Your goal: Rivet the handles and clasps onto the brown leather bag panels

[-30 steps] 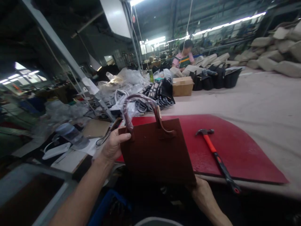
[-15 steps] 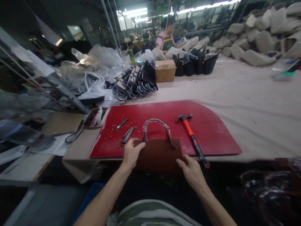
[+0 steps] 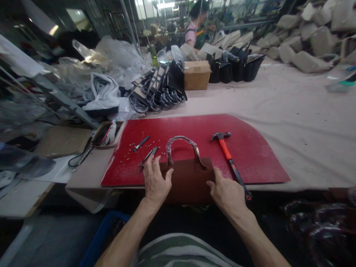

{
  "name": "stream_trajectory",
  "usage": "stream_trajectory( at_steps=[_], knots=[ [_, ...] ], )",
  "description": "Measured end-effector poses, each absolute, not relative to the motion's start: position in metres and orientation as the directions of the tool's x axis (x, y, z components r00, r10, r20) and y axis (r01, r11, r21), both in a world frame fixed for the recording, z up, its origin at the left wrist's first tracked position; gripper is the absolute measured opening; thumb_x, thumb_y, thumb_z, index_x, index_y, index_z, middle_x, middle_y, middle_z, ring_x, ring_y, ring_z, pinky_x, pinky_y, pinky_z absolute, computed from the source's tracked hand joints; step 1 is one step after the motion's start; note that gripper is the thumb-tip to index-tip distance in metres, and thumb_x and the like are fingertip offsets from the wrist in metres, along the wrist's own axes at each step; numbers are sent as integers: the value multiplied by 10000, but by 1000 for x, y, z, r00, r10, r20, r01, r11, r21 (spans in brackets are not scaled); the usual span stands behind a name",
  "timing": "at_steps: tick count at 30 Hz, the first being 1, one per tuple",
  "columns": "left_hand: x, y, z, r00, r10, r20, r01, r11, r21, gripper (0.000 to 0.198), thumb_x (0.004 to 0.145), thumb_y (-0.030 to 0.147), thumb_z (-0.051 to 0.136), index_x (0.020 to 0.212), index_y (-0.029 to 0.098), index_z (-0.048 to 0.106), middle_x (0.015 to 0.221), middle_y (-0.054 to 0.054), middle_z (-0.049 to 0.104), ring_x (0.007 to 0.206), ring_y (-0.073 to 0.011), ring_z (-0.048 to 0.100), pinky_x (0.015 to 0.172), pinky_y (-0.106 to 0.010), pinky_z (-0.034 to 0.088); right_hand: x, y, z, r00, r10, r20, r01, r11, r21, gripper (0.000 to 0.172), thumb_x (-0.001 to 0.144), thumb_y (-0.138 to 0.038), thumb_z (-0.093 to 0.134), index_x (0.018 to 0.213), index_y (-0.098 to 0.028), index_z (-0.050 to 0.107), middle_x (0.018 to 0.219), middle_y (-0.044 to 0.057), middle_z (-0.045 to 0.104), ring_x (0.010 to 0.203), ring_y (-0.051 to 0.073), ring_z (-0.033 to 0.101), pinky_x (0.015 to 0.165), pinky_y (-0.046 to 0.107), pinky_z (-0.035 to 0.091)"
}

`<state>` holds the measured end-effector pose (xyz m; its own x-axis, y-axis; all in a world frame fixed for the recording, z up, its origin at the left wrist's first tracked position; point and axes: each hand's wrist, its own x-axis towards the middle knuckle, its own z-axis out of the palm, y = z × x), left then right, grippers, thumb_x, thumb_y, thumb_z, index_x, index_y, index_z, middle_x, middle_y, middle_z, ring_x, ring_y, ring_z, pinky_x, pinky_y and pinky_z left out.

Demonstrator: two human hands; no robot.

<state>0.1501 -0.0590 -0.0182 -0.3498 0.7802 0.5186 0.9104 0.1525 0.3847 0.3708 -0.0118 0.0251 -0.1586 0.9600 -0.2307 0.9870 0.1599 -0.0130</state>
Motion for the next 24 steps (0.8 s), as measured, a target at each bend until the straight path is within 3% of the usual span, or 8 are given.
stream_trajectory(
  at_steps=[3, 5, 8, 11, 16, 18, 20, 24],
  knots=[
    [146, -66, -30, -77, 792, 606, 959, -107, 262, 358, 910, 176, 582, 1267, 171, 565, 1361, -174, 507, 1327, -322, 453, 1112, -526, 380, 373, -7, 27, -175, 947, -271, 983, 183, 6, 437, 938, -385, 553, 1296, -137, 518, 869, 151, 734, 843, 314, 723, 695, 345, 463],
    [143, -70, -35, 48, 830, 556, 944, -220, 246, 382, 913, 211, 588, 1293, 177, 569, 1416, -181, 467, 1347, -315, 439, 1112, -501, 386, 373, -4, 28, -199, 930, -310, 978, 210, 2, 438, 926, -385, 572, 1285, -137, 531, 910, 153, 736, 880, 313, 719, 710, 343, 458],
    [140, -74, -37, 108, 910, 400, 941, -223, 253, 651, 832, 417, 710, 1394, 153, 513, 1542, -236, 305, 1394, -377, 378, 1096, -528, 386, 374, -3, 28, -208, 916, -342, 975, 222, 0, 483, 929, -367, 574, 1352, -147, 497, 952, 148, 737, 918, 303, 715, 719, 334, 448],
    [140, -73, -33, 104, 952, 288, 954, -178, 242, 838, 754, 515, 769, 1446, 151, 469, 1575, -247, 253, 1412, -398, 352, 1104, -548, 363, 377, -9, 25, -187, 934, -304, 979, 203, 21, 515, 934, -383, 572, 1386, -153, 476, 877, 131, 736, 857, 292, 719, 683, 324, 437],
    [141, -69, -24, 103, 973, 209, 952, -157, 262, 819, 738, 517, 789, 1417, 156, 508, 1571, -223, 298, 1412, -372, 364, 1119, -539, 349, 381, -19, 26, -264, 964, -6, 963, 264, -59, 219, 897, -325, 624, 1022, -146, 637, 796, 100, 694, 761, 254, 684, 668, 320, 451],
    [141, -68, -21, 107, 975, 195, 952, -158, 264, 802, 730, 500, 803, 1399, 156, 526, 1567, -224, 307, 1402, -377, 376, 1112, -550, 353, 375, -18, 29, -392, 906, 157, 893, 416, -171, 217, 874, -288, 649, 1037, -145, 634, 909, 108, 686, 840, 250, 659, 744, 342, 480],
    [141, -67, -21, 117, 974, 192, 949, -166, 267, 785, 732, 488, 805, 1390, 157, 534, 1565, -226, 309, 1397, -384, 381, 1103, -559, 361, 363, -14, 30, -539, 808, 237, 764, 588, -267, 346, 837, -259, 684, 1154, -145, 609, 1108, 134, 657, 991, 267, 621, 861, 379, 490],
    [139, -68, -28, 127, 964, 235, 937, -194, 289, 784, 765, 467, 776, 1435, 185, 481, 1567, -215, 306, 1389, -387, 391, 1090, -563, 380, 331, 0, 14, -747, 642, 170, 557, 745, -367, 612, 777, -265, 731, 1337, -129, 528, 1415, 174, 502, 1293, 322, 463, 1126, 504, 346]
  ],
)
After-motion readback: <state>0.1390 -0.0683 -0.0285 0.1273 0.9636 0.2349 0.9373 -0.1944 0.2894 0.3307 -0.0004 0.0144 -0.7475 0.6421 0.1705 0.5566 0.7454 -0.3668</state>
